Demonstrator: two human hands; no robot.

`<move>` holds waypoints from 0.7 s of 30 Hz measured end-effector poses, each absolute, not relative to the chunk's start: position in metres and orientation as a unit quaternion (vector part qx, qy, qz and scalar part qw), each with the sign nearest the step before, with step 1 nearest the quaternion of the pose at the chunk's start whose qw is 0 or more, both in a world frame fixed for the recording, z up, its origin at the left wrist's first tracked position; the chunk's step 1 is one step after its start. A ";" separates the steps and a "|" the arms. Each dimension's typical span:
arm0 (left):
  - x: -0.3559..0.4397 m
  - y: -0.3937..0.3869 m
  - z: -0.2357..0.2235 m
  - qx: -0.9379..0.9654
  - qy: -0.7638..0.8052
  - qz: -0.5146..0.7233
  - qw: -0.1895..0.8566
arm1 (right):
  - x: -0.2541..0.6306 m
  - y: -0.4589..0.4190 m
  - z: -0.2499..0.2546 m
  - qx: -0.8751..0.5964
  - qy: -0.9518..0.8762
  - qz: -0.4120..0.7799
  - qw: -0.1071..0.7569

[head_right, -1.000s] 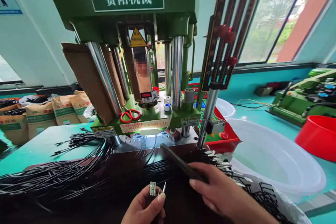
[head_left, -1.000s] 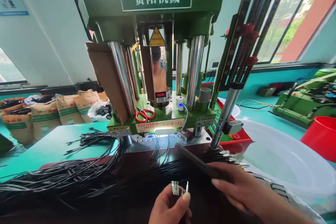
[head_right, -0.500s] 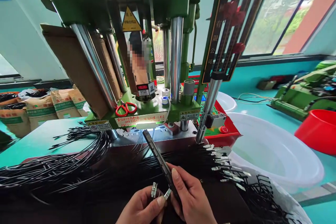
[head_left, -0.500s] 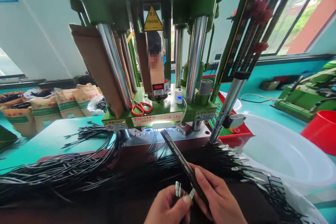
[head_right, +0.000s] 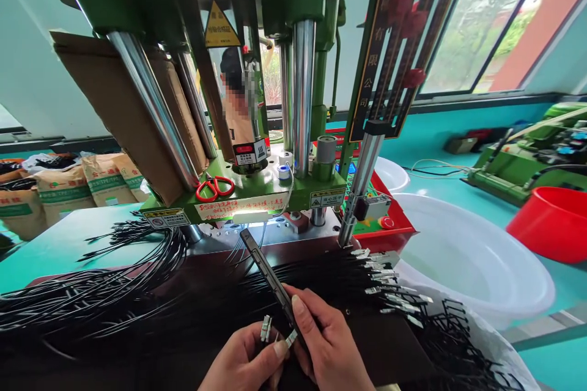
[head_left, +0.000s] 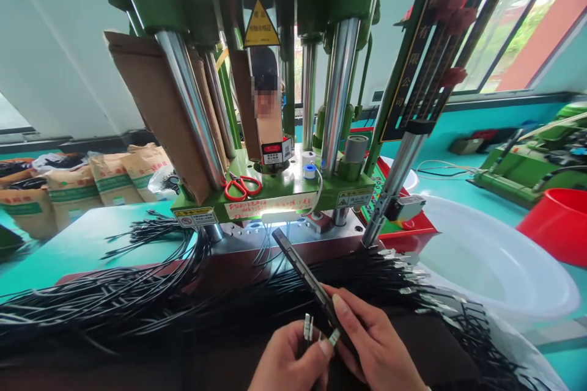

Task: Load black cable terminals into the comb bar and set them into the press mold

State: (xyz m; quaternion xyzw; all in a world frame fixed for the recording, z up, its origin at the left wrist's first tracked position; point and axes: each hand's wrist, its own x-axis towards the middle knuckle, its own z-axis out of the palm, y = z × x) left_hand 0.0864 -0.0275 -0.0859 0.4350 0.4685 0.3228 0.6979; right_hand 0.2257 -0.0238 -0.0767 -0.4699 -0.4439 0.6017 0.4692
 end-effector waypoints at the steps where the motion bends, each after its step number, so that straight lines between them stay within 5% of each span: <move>1: 0.087 -0.028 -0.085 0.436 0.467 0.322 0.698 | 0.225 -0.024 -0.076 -0.470 -0.451 0.592 0.474; 9: 0.087 -0.029 -0.082 0.426 0.429 0.330 0.724 | 0.228 -0.024 -0.077 -0.467 -0.514 0.554 0.459; 21: 0.070 -0.029 -0.075 0.304 0.368 0.392 0.786 | 0.232 -0.034 -0.071 -0.513 -0.355 0.618 0.478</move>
